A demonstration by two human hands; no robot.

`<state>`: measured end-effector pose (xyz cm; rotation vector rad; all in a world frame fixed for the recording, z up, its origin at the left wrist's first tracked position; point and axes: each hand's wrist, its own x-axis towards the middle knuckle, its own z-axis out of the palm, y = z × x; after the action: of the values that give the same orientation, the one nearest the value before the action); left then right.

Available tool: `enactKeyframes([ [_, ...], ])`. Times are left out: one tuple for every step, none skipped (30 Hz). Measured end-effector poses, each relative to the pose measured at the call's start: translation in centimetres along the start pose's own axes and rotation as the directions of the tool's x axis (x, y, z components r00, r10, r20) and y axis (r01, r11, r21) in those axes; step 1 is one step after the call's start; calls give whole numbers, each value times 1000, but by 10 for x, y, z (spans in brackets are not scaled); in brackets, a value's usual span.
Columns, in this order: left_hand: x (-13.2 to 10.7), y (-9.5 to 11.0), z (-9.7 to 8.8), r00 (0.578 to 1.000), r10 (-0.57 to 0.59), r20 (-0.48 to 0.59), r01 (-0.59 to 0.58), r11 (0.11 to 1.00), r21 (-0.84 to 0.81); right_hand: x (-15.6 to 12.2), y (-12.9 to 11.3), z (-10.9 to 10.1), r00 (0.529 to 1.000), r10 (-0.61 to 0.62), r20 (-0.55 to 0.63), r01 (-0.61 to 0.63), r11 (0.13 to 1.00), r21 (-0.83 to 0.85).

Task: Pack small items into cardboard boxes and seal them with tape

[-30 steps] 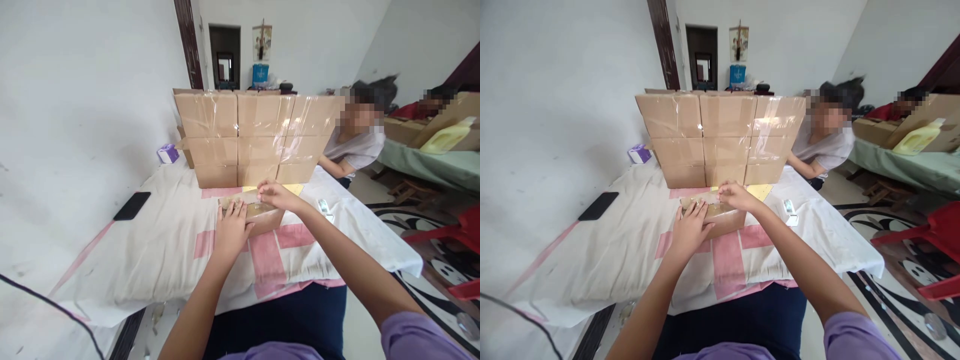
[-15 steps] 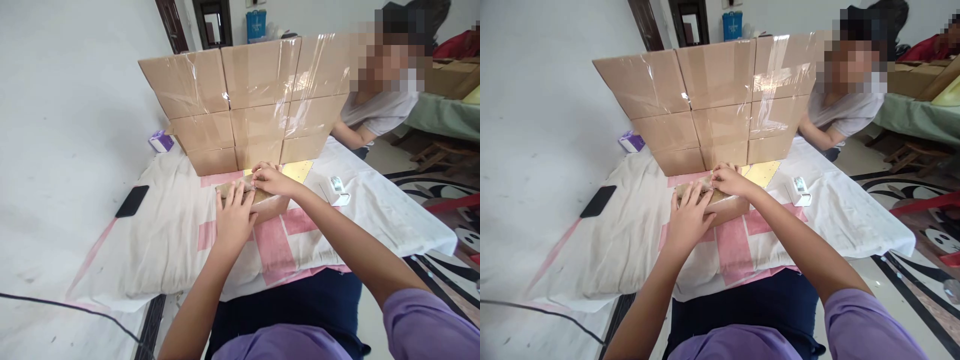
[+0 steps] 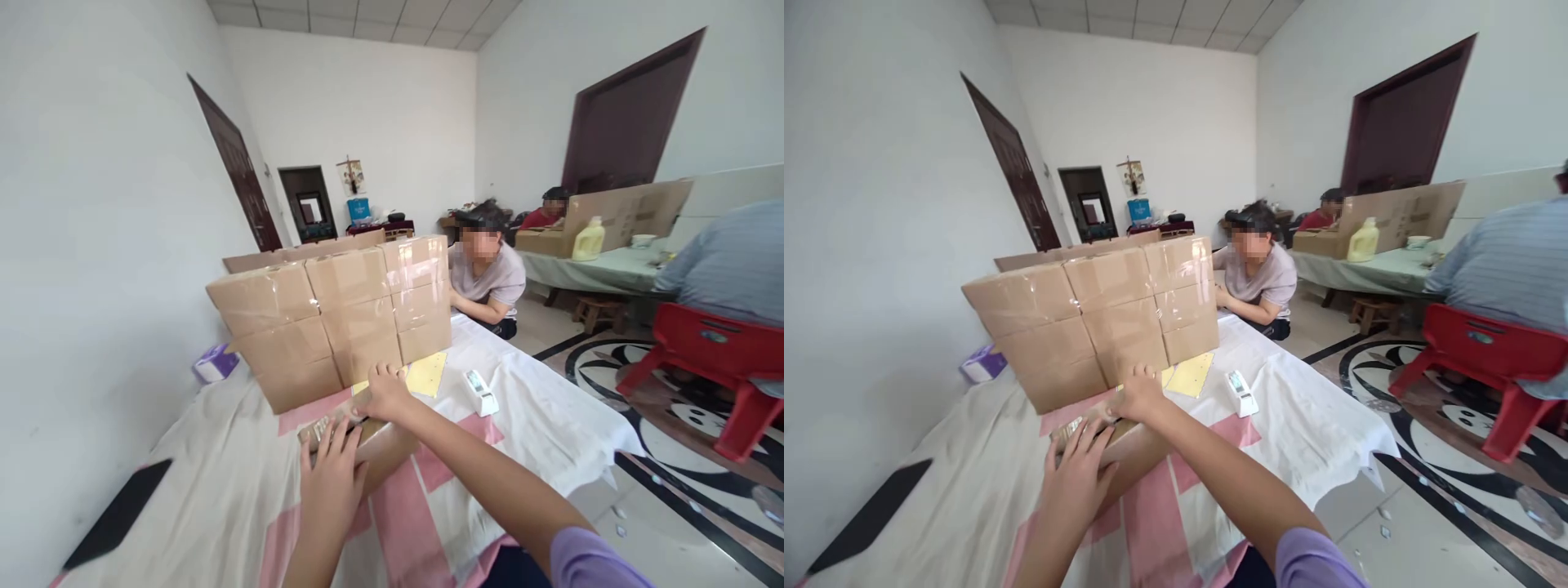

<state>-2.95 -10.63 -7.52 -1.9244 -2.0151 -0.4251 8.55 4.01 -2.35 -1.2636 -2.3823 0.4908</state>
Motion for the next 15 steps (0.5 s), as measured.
enactKeyframes([
  [0, 1, 0, 1000, 2, -1, -2, 1000, 6, -1, 6, -3, 1000, 22, -1, -22, 999, 45],
  [0, 3, 0, 1000, 2, -2, -2, 1000, 16, -3, 13, -7, 1000, 21, 19, -23, 995, 102],
  [-1, 5, -1, 1000, 1, -6, 0, 1000, 30, -7, 22, -11, 999, -2, 53, -6, 986, 165],
  [-1, 7, -2, 1000, 0, -11, 1, 999, 46, -12, 32, -14, 995, -42, 90, 20, 973, 228],
  [-2, 9, -2, 1000, -1, -16, 2, 998, 63, -18, 41, -18, 989, -85, 121, 49, 959, 280],
  [-2, 10, -1, 1000, 6, -16, -5, 997, 76, -26, 51, -20, 981, -129, 143, 75, 940, 334],
  [-3, 8, 1, 1000, 19, -11, -18, 996, 84, -35, 60, -21, 973, -168, 157, 96, 918, 385],
  [-3, 4, 6, 999, 40, 2, -40, 996, 84, -44, 69, -20, 966, -198, 165, 109, 895, 433],
  [-2, -4, 11, 997, 70, 20, -71, 994, 78, -55, 77, -18, 957, -231, 176, 116, 860, 498],
  [0, -13, 19, 994, 104, 40, -107, 992, 67, -65, 83, -14, 948, -254, 189, 115, 833, 540],
  [2, -25, 27, 987, 151, 55, -154, 986, 58, -75, 88, -10, 945, -267, 188, 121, 821, 558],
  [5, -37, 35, 979, 198, 49, -200, 978, 59, -85, 92, -4, 943, -287, 170, 149, 818, 556],
  [8, -48, 43, 965, 261, 27, -262, 963, 69, -94, 94, 2, 943, -304, 136, 188, 823, 536],
  [11, -58, 50, 938, 347, -12, -345, 935, 83, -102, 96, 8, 945, -316, 86, 230, 827, 513],
  [13, -65, 56, 898, 434, -79, -425, 899, 109, -109, 97, 13, 946, -324, 27, 269, 828, 492],
])
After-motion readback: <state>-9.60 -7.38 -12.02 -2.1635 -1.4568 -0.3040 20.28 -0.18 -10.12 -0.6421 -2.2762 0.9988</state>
